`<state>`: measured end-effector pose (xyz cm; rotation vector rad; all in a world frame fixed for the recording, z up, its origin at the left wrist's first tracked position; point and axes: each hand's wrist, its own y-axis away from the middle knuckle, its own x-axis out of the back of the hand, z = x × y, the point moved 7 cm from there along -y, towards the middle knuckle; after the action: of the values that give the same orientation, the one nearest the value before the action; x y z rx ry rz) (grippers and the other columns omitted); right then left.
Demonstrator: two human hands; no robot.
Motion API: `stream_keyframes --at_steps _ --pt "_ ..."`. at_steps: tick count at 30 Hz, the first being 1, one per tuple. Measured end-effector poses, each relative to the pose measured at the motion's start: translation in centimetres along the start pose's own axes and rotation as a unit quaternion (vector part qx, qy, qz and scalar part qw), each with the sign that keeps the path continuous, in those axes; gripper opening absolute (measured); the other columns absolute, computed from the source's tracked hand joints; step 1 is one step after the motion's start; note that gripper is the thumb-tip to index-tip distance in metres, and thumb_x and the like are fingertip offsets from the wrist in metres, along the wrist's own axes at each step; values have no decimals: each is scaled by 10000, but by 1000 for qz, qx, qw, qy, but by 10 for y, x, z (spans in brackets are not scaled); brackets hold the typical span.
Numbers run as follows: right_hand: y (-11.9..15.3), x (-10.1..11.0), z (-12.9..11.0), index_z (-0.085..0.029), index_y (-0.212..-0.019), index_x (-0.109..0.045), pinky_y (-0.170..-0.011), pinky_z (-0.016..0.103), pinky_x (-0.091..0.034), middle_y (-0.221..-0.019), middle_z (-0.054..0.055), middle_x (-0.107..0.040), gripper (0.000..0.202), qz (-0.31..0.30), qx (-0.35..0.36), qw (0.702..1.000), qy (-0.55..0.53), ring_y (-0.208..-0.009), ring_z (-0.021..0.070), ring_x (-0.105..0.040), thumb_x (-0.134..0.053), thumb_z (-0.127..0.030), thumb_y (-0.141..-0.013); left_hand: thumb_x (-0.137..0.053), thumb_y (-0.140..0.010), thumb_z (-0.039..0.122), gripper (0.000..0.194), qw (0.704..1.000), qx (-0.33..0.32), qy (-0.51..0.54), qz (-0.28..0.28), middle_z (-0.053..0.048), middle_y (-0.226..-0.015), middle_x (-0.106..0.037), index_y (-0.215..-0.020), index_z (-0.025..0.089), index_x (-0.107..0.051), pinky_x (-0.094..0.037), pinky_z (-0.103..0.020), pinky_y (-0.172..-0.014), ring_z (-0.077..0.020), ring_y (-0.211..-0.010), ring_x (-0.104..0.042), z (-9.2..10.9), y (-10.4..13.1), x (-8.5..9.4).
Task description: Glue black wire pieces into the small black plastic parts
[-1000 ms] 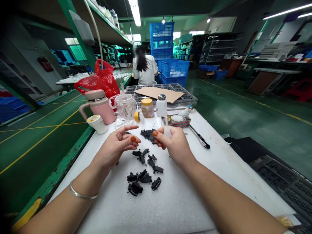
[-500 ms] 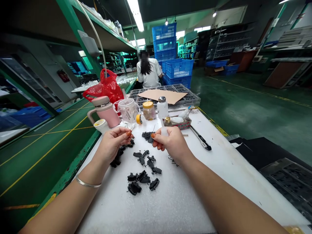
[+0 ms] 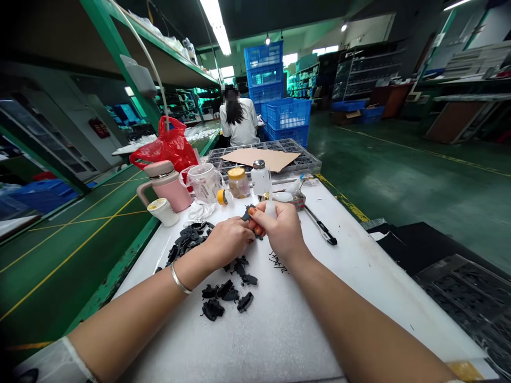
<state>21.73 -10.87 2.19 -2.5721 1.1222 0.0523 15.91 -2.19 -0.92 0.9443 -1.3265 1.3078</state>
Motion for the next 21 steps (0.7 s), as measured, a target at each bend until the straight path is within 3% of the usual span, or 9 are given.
stream_keyframes --at_steps 5,7,9,11,14,18,21 --pt "0 1 -1 -128 -671 -611 -452 216 -361 -583 34 -602 228 8 11 1000 9 -478 106 -470 -687 -317 -773 -526 -819 112 183 999 15 26 12 -73 -810 -596 -783 174 -695 -408 -273 -687 -210 -821 -524 -3 1 3" --pt "0 0 -2 -126 -669 -605 -454 214 -355 -591 35 -603 236 2 13 1000 19 -480 103 -469 -673 -318 -790 -552 -801 123 162 992 54 111 35 -50 -829 -610 -817 184 -701 -417 -257 -699 -178 -792 -540 -13 4 11" --pt "1 -1 -2 -126 -670 -599 -452 213 -348 -599 36 -604 240 -9 10 1000 22 -483 101 -470 -662 -316 -803 -581 -792 172 121 959 118 250 57 -37 -824 -626 -832 174 -695 -436 -241 -690 -152 -749 -554 -28 10 17" --pt "1 -3 -1 -127 -673 -594 -451 213 -344 -603 36 -606 242 -18 6 1000 24 -484 101 -470 -659 -317 -807 -619 -778 238 120 890 189 411 63 -45 -795 -636 -814 139 -676 -464 -229 -659 -148 -723 -571 -43 18 16" --pt "3 -5 0 -126 -680 -593 -454 216 -353 -604 38 -610 252 -25 3 999 31 -487 105 -471 -662 -331 -810 -698 -730 277 204 760 251 595 71 -71 -801 -639 -801 93 -646 -494 -202 -634 -136 -716 -590 -55 32 12" --pt "5 -9 0 -127 -684 -590 -452 213 -361 -600 33 -612 251 -43 3 998 43 -489 105 -480 -664 -329 -814 -767 -680 181 217 624 279 723 100 -68 -815 -627 -816 74 -637 -506 -143 -640 -91 -696 -588 -58 51 11" --pt "7 -15 -3 -126 -669 -583 -453 208 -367 -595 30 -609 253 -65 10 996 57 -490 103 -485 -661 -317 -816 -769 -663 107 217 548 276 782 108 -70 -846 -621 -840 79 -648 -511 -116 -622 -84 -702 -590 -53 61 9"
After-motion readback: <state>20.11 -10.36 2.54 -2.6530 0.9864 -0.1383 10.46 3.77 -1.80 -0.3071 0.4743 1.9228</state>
